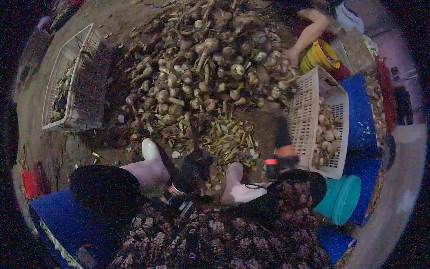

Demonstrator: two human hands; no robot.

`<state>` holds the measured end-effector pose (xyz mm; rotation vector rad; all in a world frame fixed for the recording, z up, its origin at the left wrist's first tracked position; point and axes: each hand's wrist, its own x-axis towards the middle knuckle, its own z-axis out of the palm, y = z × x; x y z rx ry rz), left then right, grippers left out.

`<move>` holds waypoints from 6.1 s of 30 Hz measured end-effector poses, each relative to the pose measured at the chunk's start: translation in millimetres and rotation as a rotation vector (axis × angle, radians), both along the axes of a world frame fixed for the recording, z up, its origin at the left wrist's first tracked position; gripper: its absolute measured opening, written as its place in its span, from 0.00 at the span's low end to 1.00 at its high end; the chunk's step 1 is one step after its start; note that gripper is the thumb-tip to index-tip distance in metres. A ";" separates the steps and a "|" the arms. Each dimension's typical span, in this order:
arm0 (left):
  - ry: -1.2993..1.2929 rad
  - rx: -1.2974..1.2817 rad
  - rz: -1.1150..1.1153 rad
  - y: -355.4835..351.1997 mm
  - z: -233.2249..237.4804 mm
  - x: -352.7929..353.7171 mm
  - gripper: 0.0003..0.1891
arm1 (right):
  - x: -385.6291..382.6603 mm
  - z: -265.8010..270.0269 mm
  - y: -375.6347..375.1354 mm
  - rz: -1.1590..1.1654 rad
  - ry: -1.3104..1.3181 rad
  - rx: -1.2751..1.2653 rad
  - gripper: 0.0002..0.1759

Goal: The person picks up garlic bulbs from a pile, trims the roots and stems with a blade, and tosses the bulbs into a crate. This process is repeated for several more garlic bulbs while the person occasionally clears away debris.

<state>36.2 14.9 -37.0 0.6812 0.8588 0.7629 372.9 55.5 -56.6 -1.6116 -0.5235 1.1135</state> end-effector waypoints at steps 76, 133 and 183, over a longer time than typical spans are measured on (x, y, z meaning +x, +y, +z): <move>0.481 0.702 -0.210 29.1 -15.9 -17.8 0.10 | -132.7 130.0 -57.7 0.781 -0.076 0.085 0.36; 0.184 0.385 -0.105 22.1 13.8 -11.6 0.08 | -154.3 69.3 -58.7 0.766 -0.021 0.254 0.23; 0.055 -0.215 0.265 17.8 -12.3 -12.6 0.07 | 31.0 149.7 -20.7 0.303 -1.385 0.130 0.23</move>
